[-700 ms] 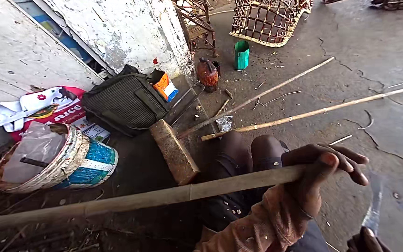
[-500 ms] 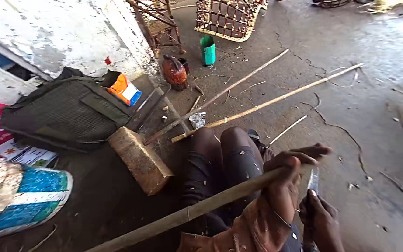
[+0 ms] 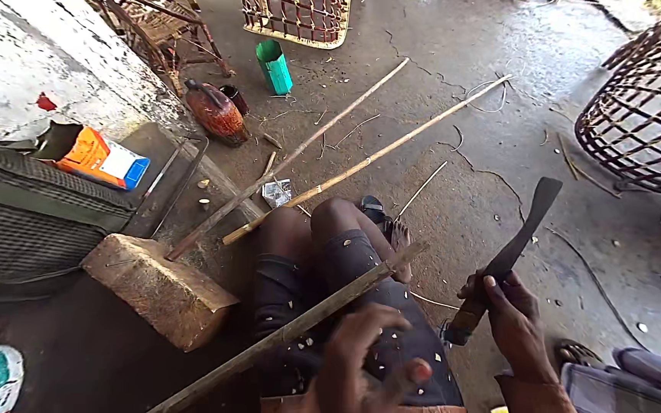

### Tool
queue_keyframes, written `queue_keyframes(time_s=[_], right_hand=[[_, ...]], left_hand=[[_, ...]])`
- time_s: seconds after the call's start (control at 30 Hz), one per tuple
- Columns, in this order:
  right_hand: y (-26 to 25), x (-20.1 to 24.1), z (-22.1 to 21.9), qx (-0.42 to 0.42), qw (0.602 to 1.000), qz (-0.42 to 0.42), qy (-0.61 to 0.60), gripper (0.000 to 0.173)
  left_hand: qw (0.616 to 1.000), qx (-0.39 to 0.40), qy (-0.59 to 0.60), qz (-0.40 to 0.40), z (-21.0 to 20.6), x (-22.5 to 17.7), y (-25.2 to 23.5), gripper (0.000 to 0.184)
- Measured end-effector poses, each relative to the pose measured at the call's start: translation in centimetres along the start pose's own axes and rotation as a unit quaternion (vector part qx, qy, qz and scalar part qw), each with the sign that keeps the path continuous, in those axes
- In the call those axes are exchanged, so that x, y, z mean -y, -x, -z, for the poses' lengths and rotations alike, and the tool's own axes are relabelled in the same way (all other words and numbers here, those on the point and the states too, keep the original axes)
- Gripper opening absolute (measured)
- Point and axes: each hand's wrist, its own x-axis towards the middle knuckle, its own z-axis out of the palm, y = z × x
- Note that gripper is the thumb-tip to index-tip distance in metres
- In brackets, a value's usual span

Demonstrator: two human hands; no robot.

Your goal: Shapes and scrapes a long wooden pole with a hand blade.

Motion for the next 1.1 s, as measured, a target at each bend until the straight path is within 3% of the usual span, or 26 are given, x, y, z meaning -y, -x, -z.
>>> queue_keyframes(time_s=[0.07,0.13,0.27,0.37,0.43,0.57,0.63,0.7,0.73,0.83,0.87,0.97,1.0,1.07,1.1], right_hand=[[-1.1,1.0,0.5,0.005,1.0,0.026,0.007,0.024],[-2.1,2.3,0.4,0.017,0.999,0.048,0.014,0.024],[-3.0,4.2,-3.0,0.077,0.994,0.066,0.039,0.024],[-1.7,4.0,-5.7,0.243,0.959,0.054,0.134,0.03],[-2.5,3.4,-4.9,0.285,0.94,0.037,0.183,0.029],[-4.9,3.7,-2.0,0.082,0.986,-0.037,0.139,0.025],[-3.7,3.7,-2.7,0.145,0.967,-0.013,0.208,0.026],[-2.4,3.9,-3.8,0.252,0.915,0.028,0.314,0.028],[-2.5,4.1,-3.7,0.249,0.909,0.042,0.332,0.028],[-3.8,3.9,-2.6,0.106,0.968,0.022,0.226,0.024],[-3.5,3.5,-2.9,0.114,0.967,0.021,0.228,0.024],[-1.4,2.2,-4.6,0.267,0.91,0.046,0.315,0.029],[-1.5,2.0,-4.4,0.25,0.919,0.045,0.301,0.028],[-3.1,1.9,-3.4,0.119,0.972,0.027,0.202,0.027],[-3.5,2.0,-3.2,0.088,0.977,0.031,0.191,0.026]], left_hand=[[0.96,-0.069,-0.269,0.034,3.5,1.4,2.1,0.06],[0.912,-0.083,-0.394,0.073,5.5,4.5,3.9,0.064],[0.907,-0.168,-0.385,0.043,5.0,6.9,3.9,0.029],[0.918,-0.134,-0.373,0.008,3.3,5.4,2.3,0.034],[0.92,-0.095,-0.381,-0.005,2.4,6.0,1.7,0.041],[0.905,-0.112,-0.409,-0.039,1.3,8.0,1.6,0.042],[0.904,-0.121,-0.408,-0.042,0.9,8.1,1.9,0.041],[0.904,-0.124,-0.408,-0.044,0.9,8.1,1.9,0.039],[0.904,-0.123,-0.408,-0.047,1.0,8.2,1.8,0.039],[0.903,-0.122,-0.41,-0.044,1.1,8.5,1.9,0.042],[0.904,-0.118,-0.408,-0.039,1.1,8.5,1.9,0.044],[0.912,-0.099,-0.398,-0.033,1.7,8.6,1.0,0.049],[0.913,-0.091,-0.396,-0.034,2.0,8.5,0.9,0.049],[0.915,-0.084,-0.393,-0.036,2.2,8.6,0.8,0.049],[0.916,-0.082,-0.391,-0.031,2.1,8.4,1.0,0.048]])
